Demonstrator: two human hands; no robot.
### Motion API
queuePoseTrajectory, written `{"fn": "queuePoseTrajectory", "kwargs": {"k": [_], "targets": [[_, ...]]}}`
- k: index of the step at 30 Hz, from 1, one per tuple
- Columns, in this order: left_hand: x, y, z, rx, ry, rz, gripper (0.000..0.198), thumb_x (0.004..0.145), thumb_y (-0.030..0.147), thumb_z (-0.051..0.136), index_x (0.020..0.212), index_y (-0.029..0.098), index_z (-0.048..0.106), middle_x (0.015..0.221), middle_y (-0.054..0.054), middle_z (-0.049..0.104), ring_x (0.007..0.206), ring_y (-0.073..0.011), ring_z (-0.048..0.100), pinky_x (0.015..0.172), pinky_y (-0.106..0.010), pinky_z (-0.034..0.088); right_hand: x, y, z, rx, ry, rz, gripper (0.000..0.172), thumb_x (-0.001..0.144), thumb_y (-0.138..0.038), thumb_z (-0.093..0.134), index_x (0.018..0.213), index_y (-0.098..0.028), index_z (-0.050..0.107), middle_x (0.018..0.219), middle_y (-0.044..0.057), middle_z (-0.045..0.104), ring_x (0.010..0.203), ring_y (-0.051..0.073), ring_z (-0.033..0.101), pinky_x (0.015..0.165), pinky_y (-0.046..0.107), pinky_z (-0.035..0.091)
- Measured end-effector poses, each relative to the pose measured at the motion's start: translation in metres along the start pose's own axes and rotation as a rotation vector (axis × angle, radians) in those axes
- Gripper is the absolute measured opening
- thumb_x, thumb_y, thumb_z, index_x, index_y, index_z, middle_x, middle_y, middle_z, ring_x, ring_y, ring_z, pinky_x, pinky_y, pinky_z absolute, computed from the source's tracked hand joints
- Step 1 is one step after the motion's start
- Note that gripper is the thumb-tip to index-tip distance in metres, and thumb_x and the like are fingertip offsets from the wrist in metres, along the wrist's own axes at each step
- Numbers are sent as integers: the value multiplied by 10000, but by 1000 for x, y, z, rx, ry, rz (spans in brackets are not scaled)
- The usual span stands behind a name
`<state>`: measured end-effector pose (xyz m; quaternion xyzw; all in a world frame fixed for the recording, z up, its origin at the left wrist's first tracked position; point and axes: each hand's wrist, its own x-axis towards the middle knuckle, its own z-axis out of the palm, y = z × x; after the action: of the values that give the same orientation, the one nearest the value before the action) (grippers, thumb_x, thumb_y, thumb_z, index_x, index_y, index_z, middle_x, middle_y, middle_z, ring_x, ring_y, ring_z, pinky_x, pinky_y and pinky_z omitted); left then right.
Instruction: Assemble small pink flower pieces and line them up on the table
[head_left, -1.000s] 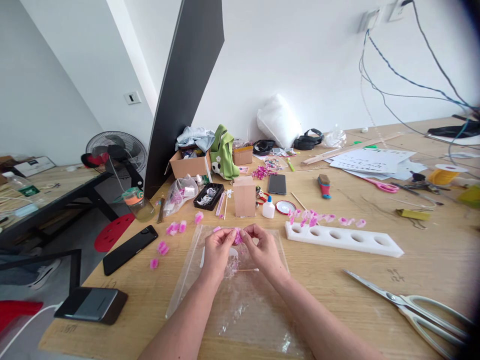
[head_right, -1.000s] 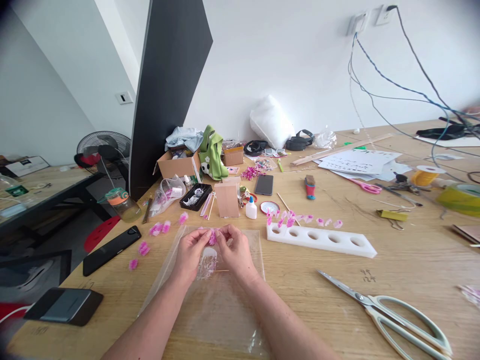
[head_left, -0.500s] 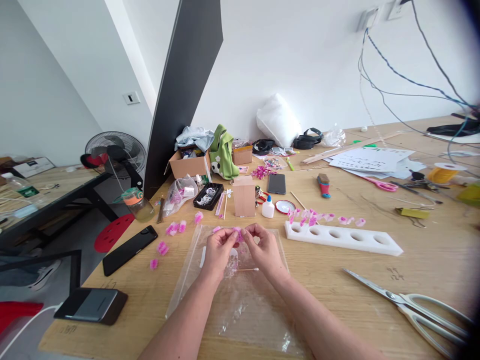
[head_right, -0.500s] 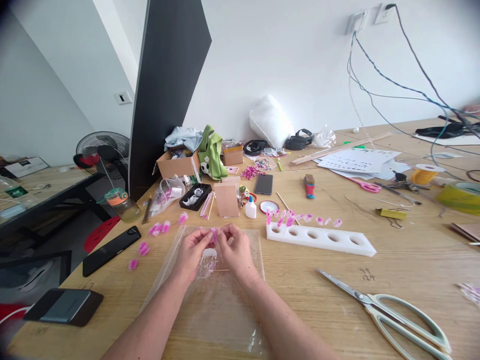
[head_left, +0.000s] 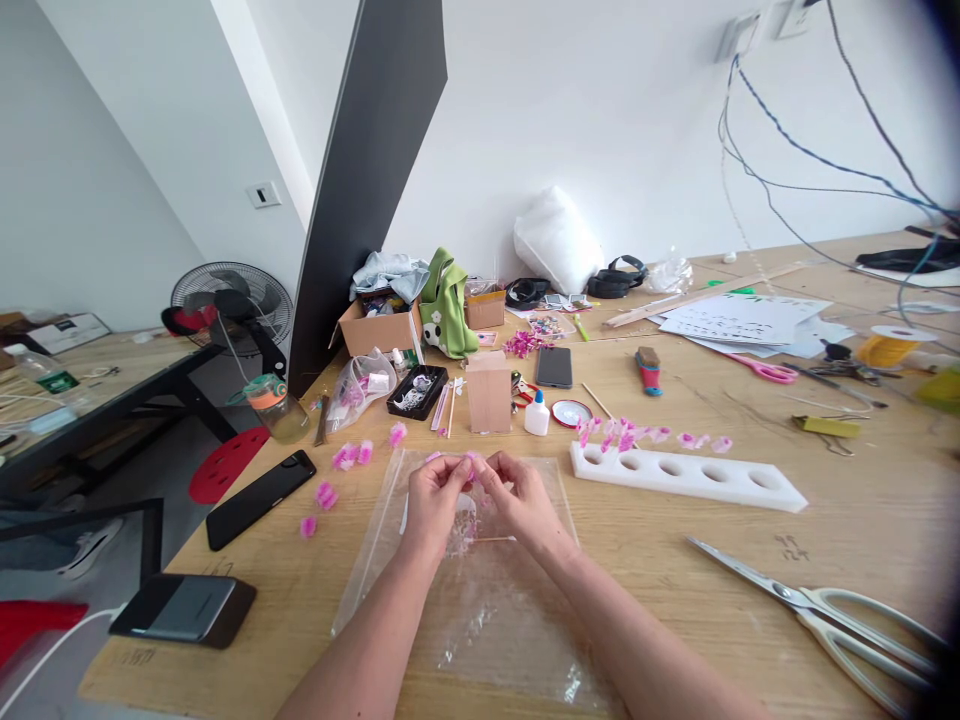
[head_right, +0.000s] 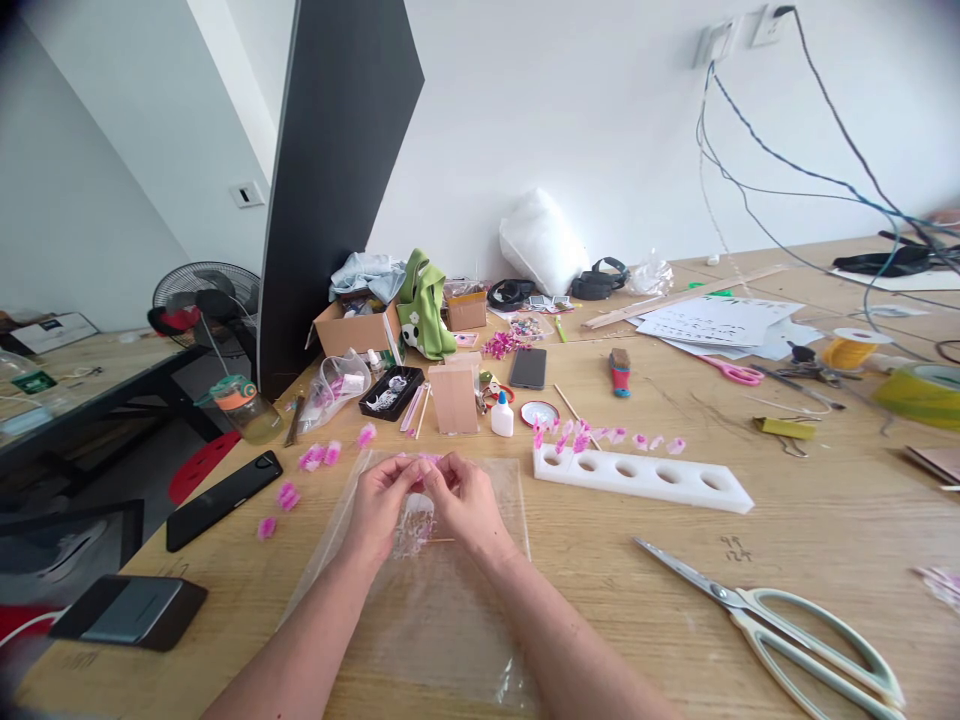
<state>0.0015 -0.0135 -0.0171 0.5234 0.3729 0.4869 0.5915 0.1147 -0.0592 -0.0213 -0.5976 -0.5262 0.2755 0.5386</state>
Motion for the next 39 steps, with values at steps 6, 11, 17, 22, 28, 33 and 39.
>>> {"fn": "queuePoseTrajectory", "kwargs": {"k": [6, 11, 17, 22, 28, 33, 39], "targets": [[1, -1, -1, 28, -5, 0, 238, 665, 372, 714, 645, 139, 670, 639, -29, 614, 630, -135, 545, 633, -245, 468, 1, 0, 1, -7, -2, -31, 323, 840, -415, 508, 665, -154, 585, 637, 17, 594, 605, 141, 493, 566, 241, 353], [1, -1, -2, 26, 2, -7, 254, 649, 389, 721, 648, 139, 675, 635, -27, 621, 610, -131, 543, 612, -242, 460, 0, -1, 0, 38, -8, -40, 291, 839, -362, 491, 661, -155, 593, 640, 22, 606, 615, 146, 501, 563, 240, 360], [0, 2, -1, 47, -45, -28, 311, 709, 437, 678, 663, 129, 675, 636, -26, 615, 606, -117, 535, 588, -228, 449, 0, -1, 1, 58, 6, -18, 259, 824, -338, 478, 664, -158, 573, 642, 21, 598, 612, 145, 496, 562, 241, 355], [-2, 5, 0, 72, -91, -35, 255, 654, 370, 736, 728, 130, 694, 684, -36, 648, 636, -120, 553, 596, -214, 437, 1, 1, 0, 89, 36, -9, 223, 800, -318, 483, 640, -169, 525, 607, 6, 571, 591, 138, 485, 550, 235, 345], [0, -1, -2, 129, -47, 4, 196, 673, 336, 699, 699, 142, 708, 677, -49, 669, 664, -151, 584, 635, -235, 450, 1, 1, 0, 81, 44, -38, 236, 817, -330, 478, 665, -166, 555, 643, 20, 601, 616, 149, 521, 566, 240, 373], [2, -4, -5, 146, -32, 40, 248, 734, 385, 644, 668, 150, 690, 640, -41, 642, 647, -157, 570, 633, -248, 457, 1, 2, 0, 64, 40, -27, 235, 821, -320, 472, 680, -163, 574, 666, 28, 614, 628, 154, 527, 579, 249, 379], [-2, 6, -1, 174, -68, 53, 276, 701, 420, 686, 656, 148, 681, 631, -31, 632, 614, -137, 554, 589, -218, 432, 1, 2, 1, 76, 50, -27, 241, 818, -339, 484, 663, -167, 550, 636, 17, 594, 605, 145, 501, 563, 244, 368]]}}
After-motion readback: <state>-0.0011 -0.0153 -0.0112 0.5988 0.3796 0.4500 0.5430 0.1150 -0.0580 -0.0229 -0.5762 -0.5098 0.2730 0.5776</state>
